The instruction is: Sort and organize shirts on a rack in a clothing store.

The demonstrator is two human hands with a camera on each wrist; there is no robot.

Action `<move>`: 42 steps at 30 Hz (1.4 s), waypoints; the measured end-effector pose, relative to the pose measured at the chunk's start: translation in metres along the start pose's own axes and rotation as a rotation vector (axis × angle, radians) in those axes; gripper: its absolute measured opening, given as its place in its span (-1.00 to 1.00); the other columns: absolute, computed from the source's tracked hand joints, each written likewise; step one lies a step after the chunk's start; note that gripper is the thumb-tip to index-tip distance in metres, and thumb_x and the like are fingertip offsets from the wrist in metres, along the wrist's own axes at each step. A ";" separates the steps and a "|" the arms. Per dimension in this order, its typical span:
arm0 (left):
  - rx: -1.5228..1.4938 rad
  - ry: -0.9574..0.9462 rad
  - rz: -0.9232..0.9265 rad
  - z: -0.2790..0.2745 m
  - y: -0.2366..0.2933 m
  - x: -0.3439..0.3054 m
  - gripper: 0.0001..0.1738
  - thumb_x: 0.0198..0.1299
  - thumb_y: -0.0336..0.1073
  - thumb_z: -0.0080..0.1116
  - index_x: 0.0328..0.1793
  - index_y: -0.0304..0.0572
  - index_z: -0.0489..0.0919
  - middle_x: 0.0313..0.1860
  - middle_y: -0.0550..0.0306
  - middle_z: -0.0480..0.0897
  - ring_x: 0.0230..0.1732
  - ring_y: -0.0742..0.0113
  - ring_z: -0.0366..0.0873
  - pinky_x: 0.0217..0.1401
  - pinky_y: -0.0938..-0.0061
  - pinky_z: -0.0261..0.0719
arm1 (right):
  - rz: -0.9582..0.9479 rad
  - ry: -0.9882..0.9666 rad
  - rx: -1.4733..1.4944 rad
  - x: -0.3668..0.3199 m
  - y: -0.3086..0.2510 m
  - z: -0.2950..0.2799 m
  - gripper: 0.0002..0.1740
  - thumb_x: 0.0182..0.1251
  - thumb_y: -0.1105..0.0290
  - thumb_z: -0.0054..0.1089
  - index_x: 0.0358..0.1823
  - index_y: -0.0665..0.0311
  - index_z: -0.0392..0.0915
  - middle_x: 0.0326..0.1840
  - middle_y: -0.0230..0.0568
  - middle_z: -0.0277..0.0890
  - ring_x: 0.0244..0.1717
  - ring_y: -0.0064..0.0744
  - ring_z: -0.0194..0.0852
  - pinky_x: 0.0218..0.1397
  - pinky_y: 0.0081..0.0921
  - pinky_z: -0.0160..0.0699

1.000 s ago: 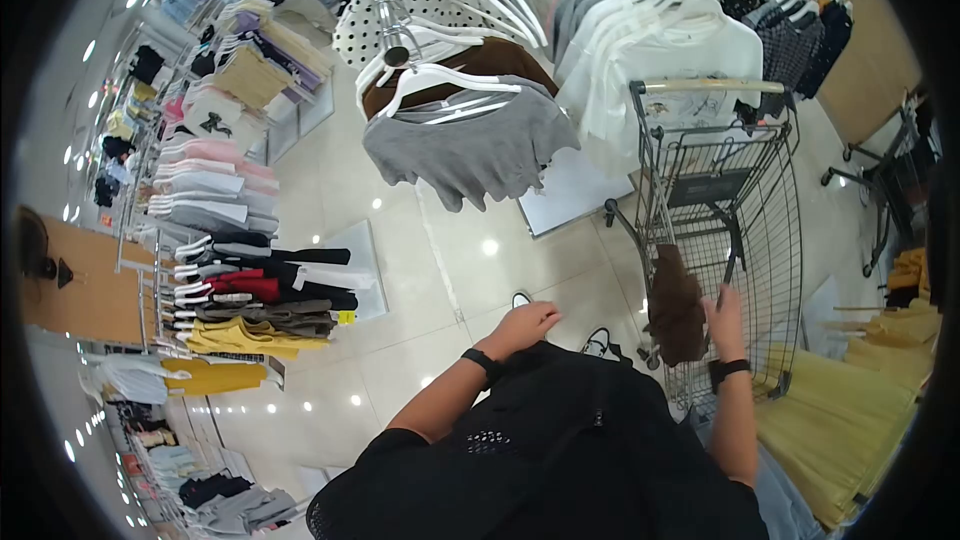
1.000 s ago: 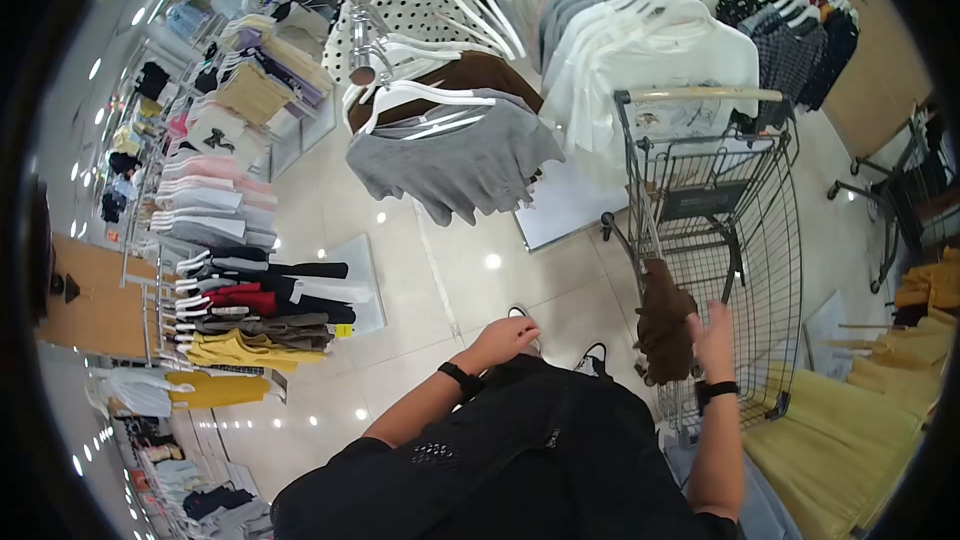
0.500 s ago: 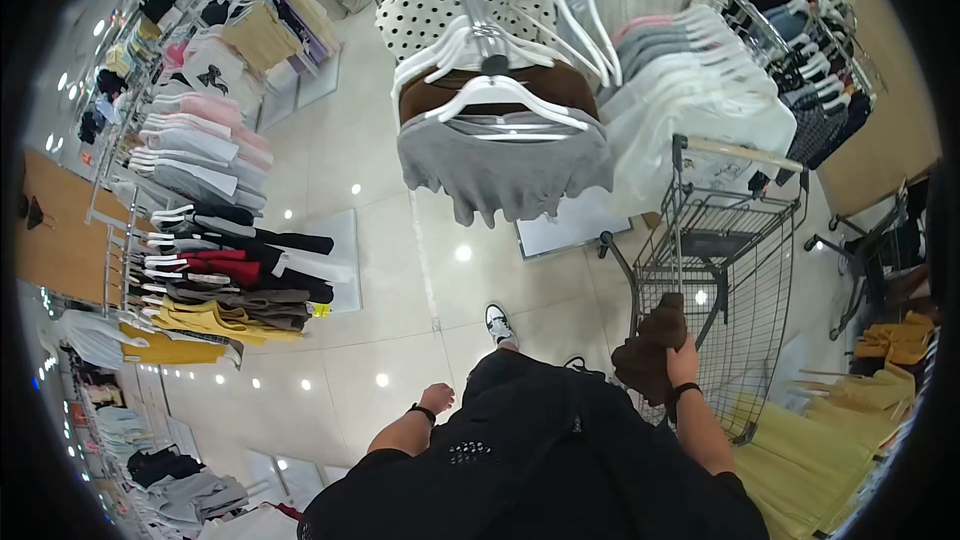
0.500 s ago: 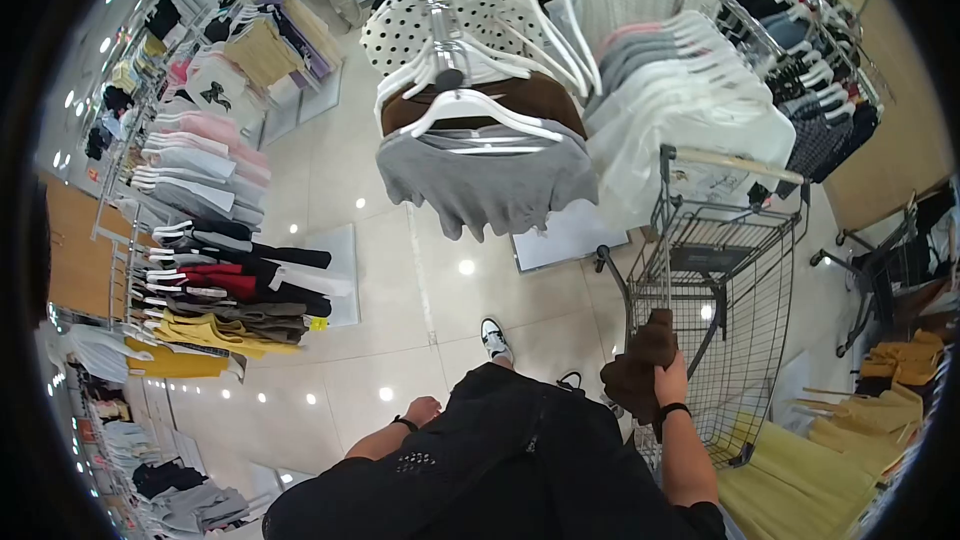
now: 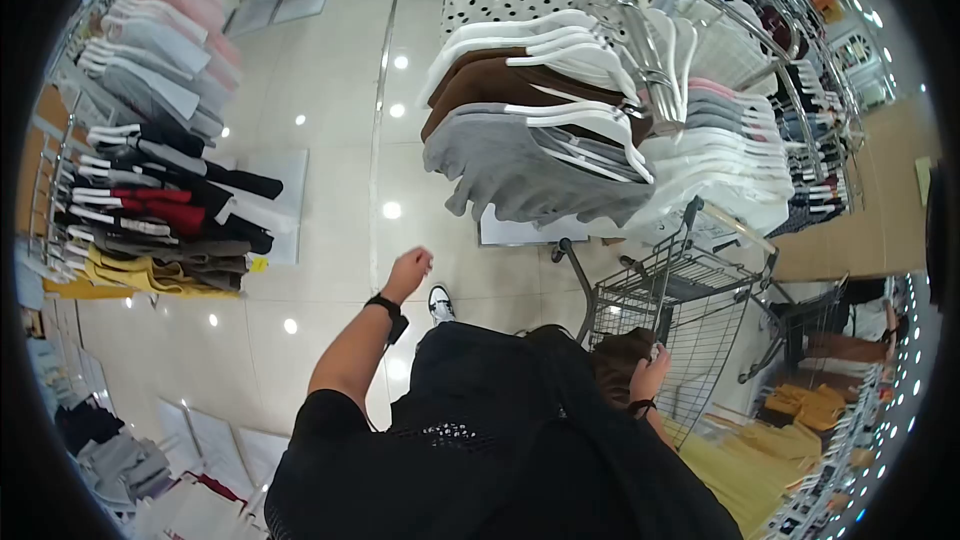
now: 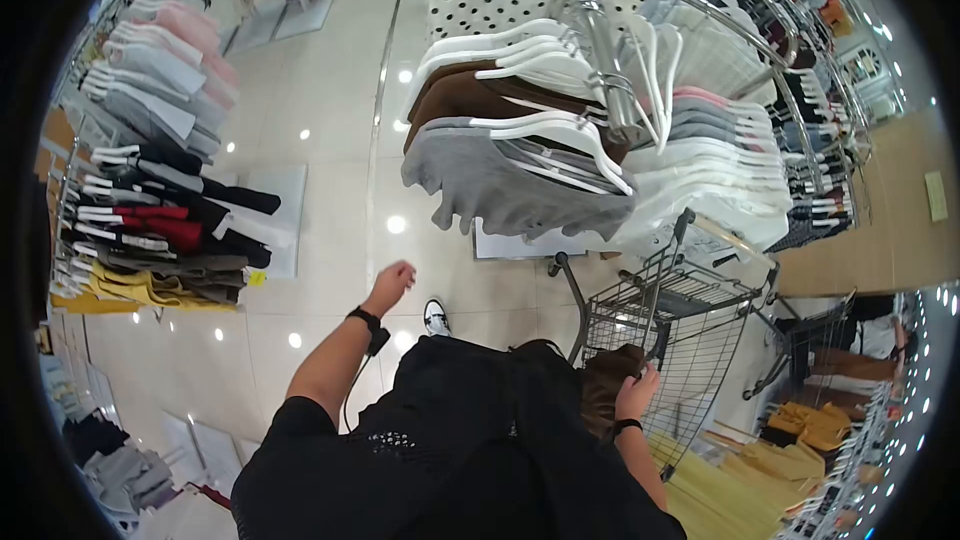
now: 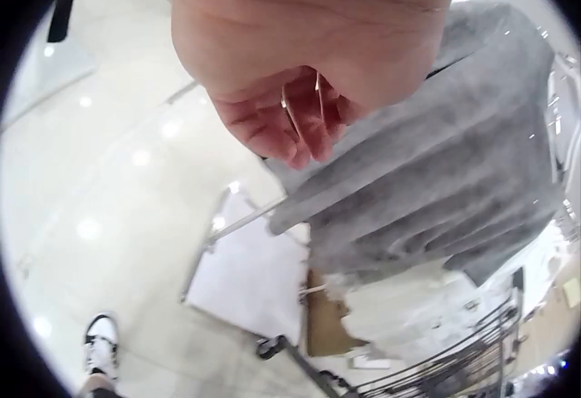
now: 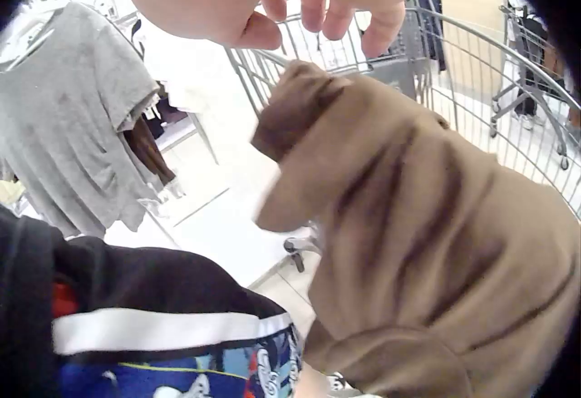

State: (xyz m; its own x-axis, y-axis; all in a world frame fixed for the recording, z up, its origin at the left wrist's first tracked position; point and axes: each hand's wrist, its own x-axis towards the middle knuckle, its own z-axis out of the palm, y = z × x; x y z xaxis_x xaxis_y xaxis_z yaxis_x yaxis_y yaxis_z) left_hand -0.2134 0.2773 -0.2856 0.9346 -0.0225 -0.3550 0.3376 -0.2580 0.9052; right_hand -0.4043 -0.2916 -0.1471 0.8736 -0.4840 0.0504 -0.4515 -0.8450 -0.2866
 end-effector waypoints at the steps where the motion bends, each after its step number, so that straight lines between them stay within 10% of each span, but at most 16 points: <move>1: -0.001 0.061 0.072 -0.002 0.032 0.005 -0.73 0.53 -0.23 0.01 -0.05 -0.27 0.64 -0.34 0.14 0.70 -0.32 0.42 0.63 -0.20 0.46 0.61 | -0.013 -0.005 -0.009 0.008 -0.012 -0.004 -0.46 0.34 0.60 0.04 0.37 0.45 0.32 0.34 0.23 0.31 0.37 0.24 0.33 0.45 -0.01 0.37; 9: -0.027 0.471 0.583 -0.036 0.234 0.034 -0.66 0.38 -0.33 0.26 0.23 -0.23 0.57 0.12 0.01 0.63 0.11 0.10 0.59 0.13 0.28 0.57 | -0.479 -0.041 0.427 0.135 -0.157 -0.041 -0.62 0.35 0.69 0.07 0.19 0.39 0.50 0.19 0.03 0.49 0.17 -0.05 0.52 0.11 -0.35 0.59; 15: 0.304 0.522 0.845 -0.018 0.319 0.030 -0.54 0.30 -0.26 0.34 0.27 -0.26 0.55 0.20 -0.07 0.60 0.30 -0.12 0.47 0.44 0.15 0.41 | -0.723 0.043 0.499 0.213 -0.262 -0.069 -0.55 0.37 0.53 0.24 0.28 0.35 0.44 0.27 0.10 0.47 0.28 0.12 0.45 0.29 -0.16 0.48; 30: 0.150 0.495 0.449 0.048 0.264 0.005 -0.75 0.43 -0.27 0.15 -0.25 -0.30 0.45 -0.39 0.01 0.43 -0.33 0.21 0.39 -0.20 0.33 0.43 | -0.536 -0.124 0.766 0.267 -0.247 -0.038 -0.85 0.52 0.45 0.08 -0.04 0.39 0.47 -0.13 0.15 0.52 -0.07 0.21 0.51 0.01 -0.13 0.48; 33: 0.152 0.486 0.499 0.055 0.263 -0.001 -0.62 0.55 -0.11 0.04 -0.28 -0.24 0.38 -0.44 0.22 0.35 -0.32 0.44 0.27 -0.27 0.42 0.33 | -0.561 -0.095 0.759 0.269 -0.246 -0.045 -0.87 0.55 0.45 0.01 -0.08 0.39 0.44 -0.16 0.18 0.49 -0.08 0.27 0.48 -0.01 -0.11 0.47; 42: 0.134 0.474 0.527 0.042 0.259 0.007 -0.63 0.57 -0.09 -0.05 -0.06 -0.29 0.54 -0.34 0.06 0.56 -0.26 0.32 0.46 -0.15 0.35 0.48 | -0.493 -0.108 0.715 0.254 -0.242 -0.044 -0.83 0.44 0.35 0.20 -0.21 0.32 0.52 -0.30 0.16 0.56 -0.21 0.29 0.54 -0.20 -0.07 0.46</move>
State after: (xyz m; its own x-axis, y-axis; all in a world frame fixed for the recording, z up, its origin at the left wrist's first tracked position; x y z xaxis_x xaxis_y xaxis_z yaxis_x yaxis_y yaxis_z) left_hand -0.1245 0.1697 -0.0633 0.9278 0.2371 0.2881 -0.1598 -0.4451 0.8811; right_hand -0.0809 -0.2198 -0.0224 0.9681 -0.0461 0.2464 0.1728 -0.5893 -0.7892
